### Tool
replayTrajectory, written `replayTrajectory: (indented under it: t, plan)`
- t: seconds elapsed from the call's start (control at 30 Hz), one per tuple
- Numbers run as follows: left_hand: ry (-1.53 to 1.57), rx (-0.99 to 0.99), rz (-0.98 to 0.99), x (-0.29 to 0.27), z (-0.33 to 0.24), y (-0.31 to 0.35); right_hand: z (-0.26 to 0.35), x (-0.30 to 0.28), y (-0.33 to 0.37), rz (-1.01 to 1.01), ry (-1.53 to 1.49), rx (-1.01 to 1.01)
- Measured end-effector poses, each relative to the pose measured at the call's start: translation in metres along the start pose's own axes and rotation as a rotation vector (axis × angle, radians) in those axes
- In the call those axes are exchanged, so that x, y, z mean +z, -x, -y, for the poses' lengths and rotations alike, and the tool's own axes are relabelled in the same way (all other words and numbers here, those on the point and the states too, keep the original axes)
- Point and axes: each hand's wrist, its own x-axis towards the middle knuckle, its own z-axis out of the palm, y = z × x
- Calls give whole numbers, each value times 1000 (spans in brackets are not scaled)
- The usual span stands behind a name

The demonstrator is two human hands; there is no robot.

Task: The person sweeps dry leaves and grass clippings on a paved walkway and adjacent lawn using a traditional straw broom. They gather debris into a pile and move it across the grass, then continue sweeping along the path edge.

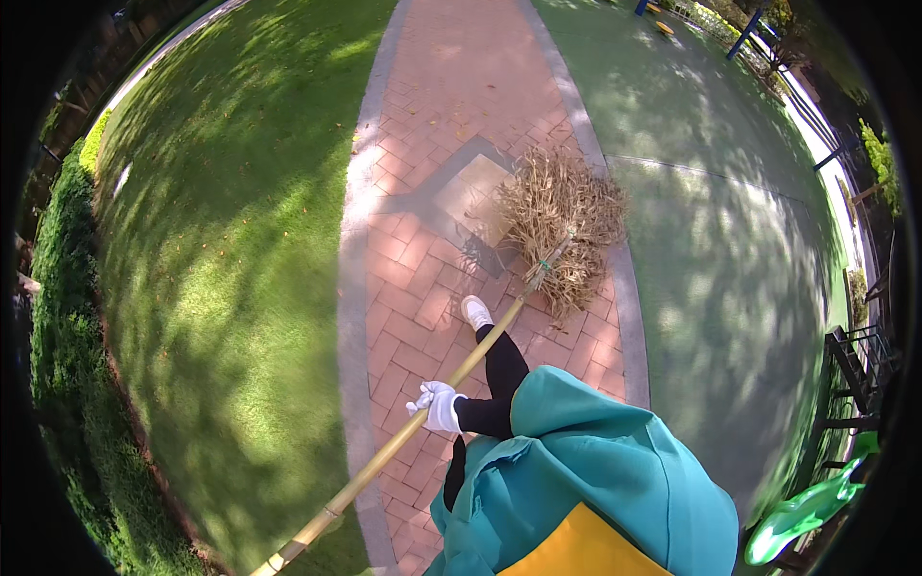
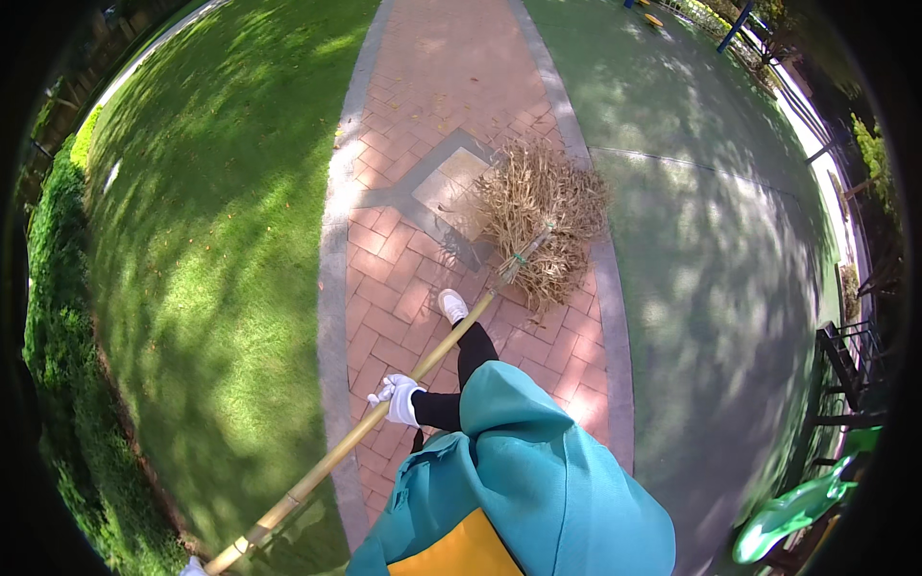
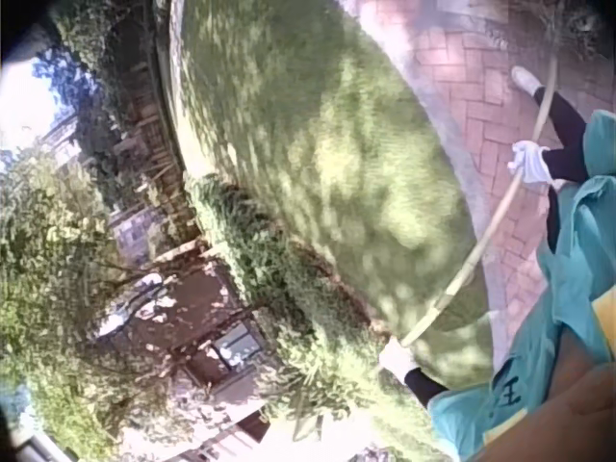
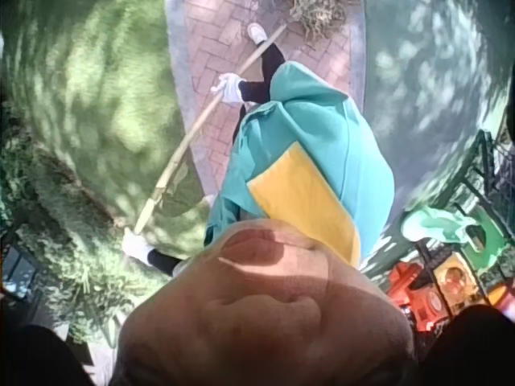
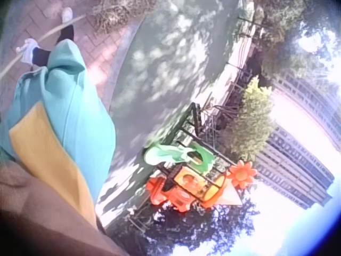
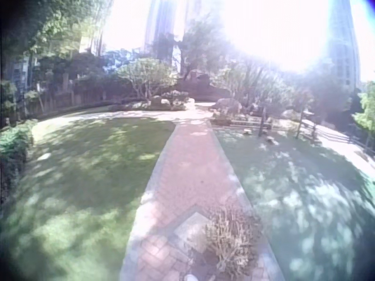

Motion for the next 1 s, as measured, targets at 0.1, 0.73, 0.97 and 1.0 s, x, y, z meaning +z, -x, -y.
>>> replayTrajectory:
  t: [0.1, 0.73, 0.97, 1.0]
  plan:
    - [-116, -21, -37, -58, -15, -71, 21, 19, -1, 106, -28, 39]
    - [64, -417, 484, -236, -237, -191, 221, 439, -28, 598, 326, -142]
    - [779, -674, 243, -201, -183, -352, 311, 508, -37, 468, 213, -310]
    - [215, -233, -180, -204, -178, -388, 330, 513, -42, 520, 147, -360]
